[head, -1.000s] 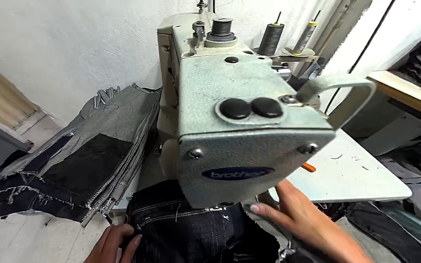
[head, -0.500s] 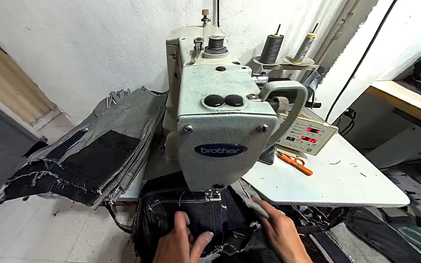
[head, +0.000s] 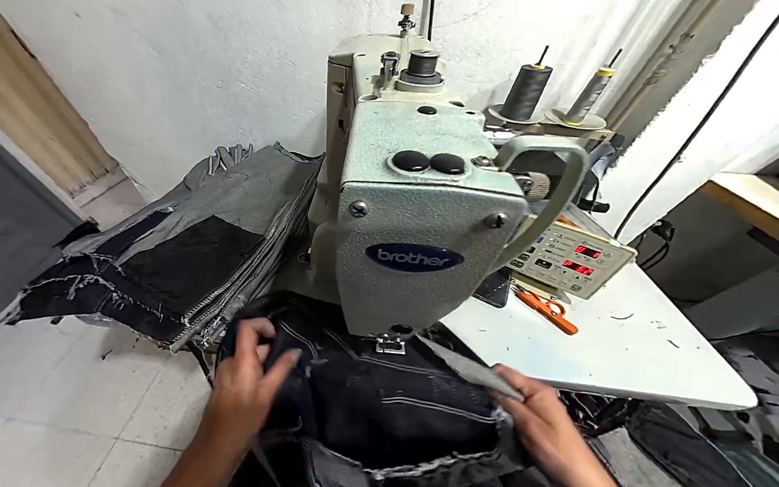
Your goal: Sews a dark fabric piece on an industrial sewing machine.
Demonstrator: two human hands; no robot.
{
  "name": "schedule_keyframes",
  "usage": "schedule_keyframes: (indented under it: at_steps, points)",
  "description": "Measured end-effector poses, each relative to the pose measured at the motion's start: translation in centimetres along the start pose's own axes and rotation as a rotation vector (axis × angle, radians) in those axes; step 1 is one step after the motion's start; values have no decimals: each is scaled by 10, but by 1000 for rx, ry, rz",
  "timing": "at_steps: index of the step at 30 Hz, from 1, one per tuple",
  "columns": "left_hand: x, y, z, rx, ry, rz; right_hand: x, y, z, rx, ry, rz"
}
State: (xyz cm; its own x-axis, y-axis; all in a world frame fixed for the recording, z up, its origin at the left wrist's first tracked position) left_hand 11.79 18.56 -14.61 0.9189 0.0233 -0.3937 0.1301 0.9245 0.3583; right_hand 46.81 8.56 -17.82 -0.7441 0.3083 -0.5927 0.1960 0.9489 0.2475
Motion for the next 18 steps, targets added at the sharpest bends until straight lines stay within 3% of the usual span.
schedule_keyframes:
  at_steps: [2,4,9,18]
  points:
    - [-16,12,-16,137,204,54,26,6,-10,5,-21,-38]
    - [-17,24,-19,122,260,82,40,19,-10,52,-8,9]
    - [7,51,2,86,212,57,26,37,5,112,-44,152]
    - [1,40,-11,55,141,72,19,50,1,21,-82,113]
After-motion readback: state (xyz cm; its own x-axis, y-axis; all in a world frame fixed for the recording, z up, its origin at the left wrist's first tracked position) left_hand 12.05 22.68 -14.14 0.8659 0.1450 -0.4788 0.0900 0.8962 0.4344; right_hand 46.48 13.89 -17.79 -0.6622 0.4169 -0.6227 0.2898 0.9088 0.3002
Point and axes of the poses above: each hand's wrist, its own y-axis towards the middle knuckle, its own x-axis out of the palm, z = x × y, the point moved 6 cm from there along y, towards the middle knuckle, and after that the axes turned 14 degrees about -y, right-handed, at the moved point
